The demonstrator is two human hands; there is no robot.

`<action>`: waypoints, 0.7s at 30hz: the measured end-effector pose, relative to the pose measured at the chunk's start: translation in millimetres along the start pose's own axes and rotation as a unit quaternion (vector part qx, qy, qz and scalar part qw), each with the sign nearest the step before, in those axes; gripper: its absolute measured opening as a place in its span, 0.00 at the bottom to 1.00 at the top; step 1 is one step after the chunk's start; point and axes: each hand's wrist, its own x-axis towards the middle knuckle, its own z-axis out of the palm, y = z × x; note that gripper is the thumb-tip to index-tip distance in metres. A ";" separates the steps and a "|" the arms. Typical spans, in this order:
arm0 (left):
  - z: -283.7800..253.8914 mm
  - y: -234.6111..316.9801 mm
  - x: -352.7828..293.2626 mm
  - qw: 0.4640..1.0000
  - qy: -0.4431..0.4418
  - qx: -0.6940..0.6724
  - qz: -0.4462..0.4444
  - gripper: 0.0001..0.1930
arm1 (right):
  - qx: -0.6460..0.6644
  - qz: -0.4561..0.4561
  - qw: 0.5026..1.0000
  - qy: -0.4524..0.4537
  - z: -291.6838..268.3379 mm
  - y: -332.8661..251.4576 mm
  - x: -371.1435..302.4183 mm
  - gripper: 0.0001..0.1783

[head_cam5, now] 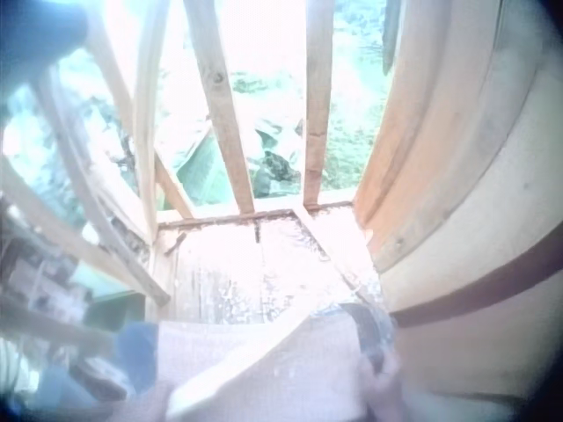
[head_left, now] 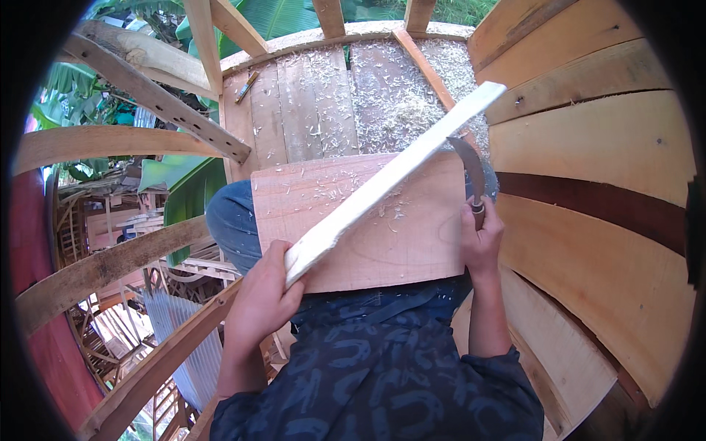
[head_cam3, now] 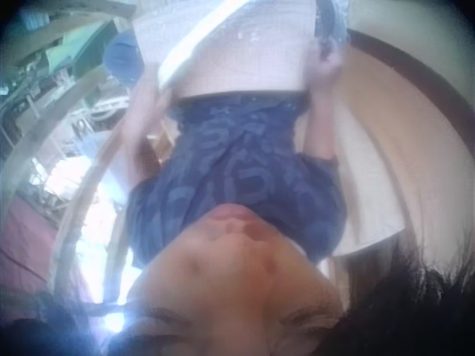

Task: The person sits on a wooden floor and uses a curved knife to shave and shape a long, thin piece of light-colored wood. They hold the wood against their lap and repeatedly scrape the blade along its length to remove thin shavings.

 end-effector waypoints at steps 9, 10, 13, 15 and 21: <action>24.8 17.5 12.5 0.987 -0.147 0.054 0.022 0.24 | -0.075 -0.057 0.989 -0.115 -12.7 -36.5 -13.3 0.10; 27.4 18.1 13.1 0.991 -0.124 0.048 0.028 0.24 | -0.071 -0.058 0.988 -0.126 -14.0 -38.0 -18.8 0.10; 29.2 20.2 14.2 0.995 -0.087 0.041 0.030 0.22 | -0.080 -0.033 0.977 -0.197 -19.0 -47.4 -32.9 0.11; 30.2 19.6 14.7 0.996 -0.071 0.044 0.026 0.22 | -0.089 -0.051 0.970 -0.220 -17.6 -51.2 -39.5 0.10; 29.0 15.2 15.3 0.996 -0.055 0.065 0.014 0.20 | -0.166 -0.069 0.954 -0.239 -6.9 -54.3 -38.1 0.12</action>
